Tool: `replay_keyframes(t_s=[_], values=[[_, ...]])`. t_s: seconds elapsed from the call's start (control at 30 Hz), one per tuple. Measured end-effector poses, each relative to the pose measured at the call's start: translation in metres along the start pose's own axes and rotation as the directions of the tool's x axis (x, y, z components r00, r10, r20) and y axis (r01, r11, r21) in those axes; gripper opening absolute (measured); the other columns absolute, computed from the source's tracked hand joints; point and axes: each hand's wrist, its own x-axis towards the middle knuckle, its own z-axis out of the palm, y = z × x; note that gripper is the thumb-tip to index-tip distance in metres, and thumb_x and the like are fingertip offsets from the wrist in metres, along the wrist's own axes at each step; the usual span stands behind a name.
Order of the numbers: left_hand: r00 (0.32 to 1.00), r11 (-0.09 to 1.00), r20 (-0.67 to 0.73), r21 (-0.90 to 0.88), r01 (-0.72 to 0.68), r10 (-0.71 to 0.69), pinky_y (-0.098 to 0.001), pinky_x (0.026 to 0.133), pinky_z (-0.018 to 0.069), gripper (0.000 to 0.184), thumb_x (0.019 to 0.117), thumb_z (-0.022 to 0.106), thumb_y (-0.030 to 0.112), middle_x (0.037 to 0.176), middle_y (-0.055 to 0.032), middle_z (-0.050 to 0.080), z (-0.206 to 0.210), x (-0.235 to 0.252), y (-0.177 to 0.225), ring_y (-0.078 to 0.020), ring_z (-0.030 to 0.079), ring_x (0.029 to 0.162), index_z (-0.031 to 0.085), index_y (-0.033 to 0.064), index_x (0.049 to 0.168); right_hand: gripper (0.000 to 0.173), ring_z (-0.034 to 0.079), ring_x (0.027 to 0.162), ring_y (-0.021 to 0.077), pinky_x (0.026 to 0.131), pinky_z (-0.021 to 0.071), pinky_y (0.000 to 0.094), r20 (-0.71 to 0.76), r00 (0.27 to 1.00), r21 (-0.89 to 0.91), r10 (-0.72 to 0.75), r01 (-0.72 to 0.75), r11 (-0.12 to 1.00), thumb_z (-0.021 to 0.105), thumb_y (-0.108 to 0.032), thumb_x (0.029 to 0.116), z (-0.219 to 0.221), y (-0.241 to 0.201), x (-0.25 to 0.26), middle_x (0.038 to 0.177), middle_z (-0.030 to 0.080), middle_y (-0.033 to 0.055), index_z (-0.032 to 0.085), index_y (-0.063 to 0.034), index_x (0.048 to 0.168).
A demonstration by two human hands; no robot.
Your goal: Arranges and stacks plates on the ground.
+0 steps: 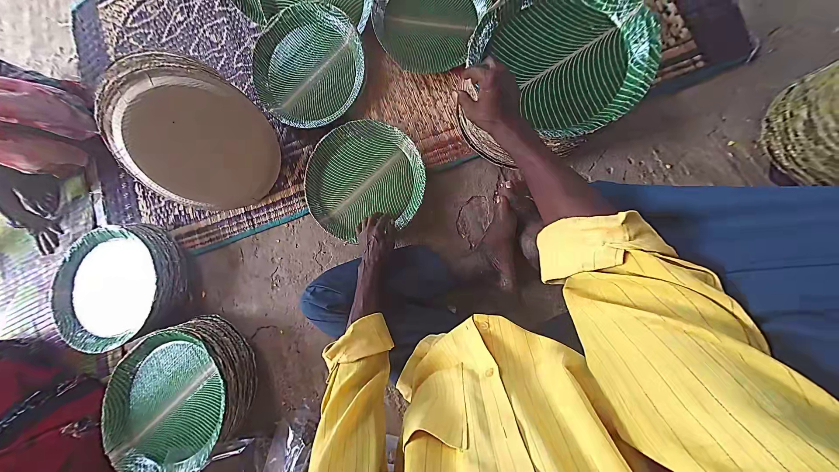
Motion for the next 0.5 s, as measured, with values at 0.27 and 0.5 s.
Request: replay_keyframes(t_s=[0.27, 0.5], values=[[1.0, 0.999, -0.017, -0.048, -0.008, 0.007, -0.0582, 0.109, 0.0412, 0.036, 0.1071, 0.048, 0.025, 0.129, -0.0171, 0.069, 0.001, -0.001, -0.001, -0.0367, 0.061, 0.123, 0.072, 0.0065, 0.126, 0.049, 0.064, 0.115, 0.0456, 0.098, 0.0466, 0.0672, 0.234, 0.942, -0.052, 0.241, -0.236, 0.97, 0.076, -0.037, 0.092, -0.006, 0.055, 0.009, 0.118, 0.068, 0.0263, 0.068, -0.0009, 0.125], [1.0, 0.999, 0.01, -0.04, 0.001, -0.001, -0.0597, 0.108, 0.0414, 0.035, 0.1064, 0.049, 0.025, 0.127, -0.0176, 0.069, 0.003, 0.001, -0.001, -0.0379, 0.062, 0.121, 0.072, 0.0061, 0.124, 0.048, 0.066, 0.111, 0.0424, 0.097, 0.0481, 0.0644, 0.222, 0.94, 0.043, 0.259, -0.275, 0.96, 0.076, -0.038, 0.0926, -0.006, 0.062, 0.012, 0.116, 0.069, 0.0247, 0.07, -0.001, 0.123]])
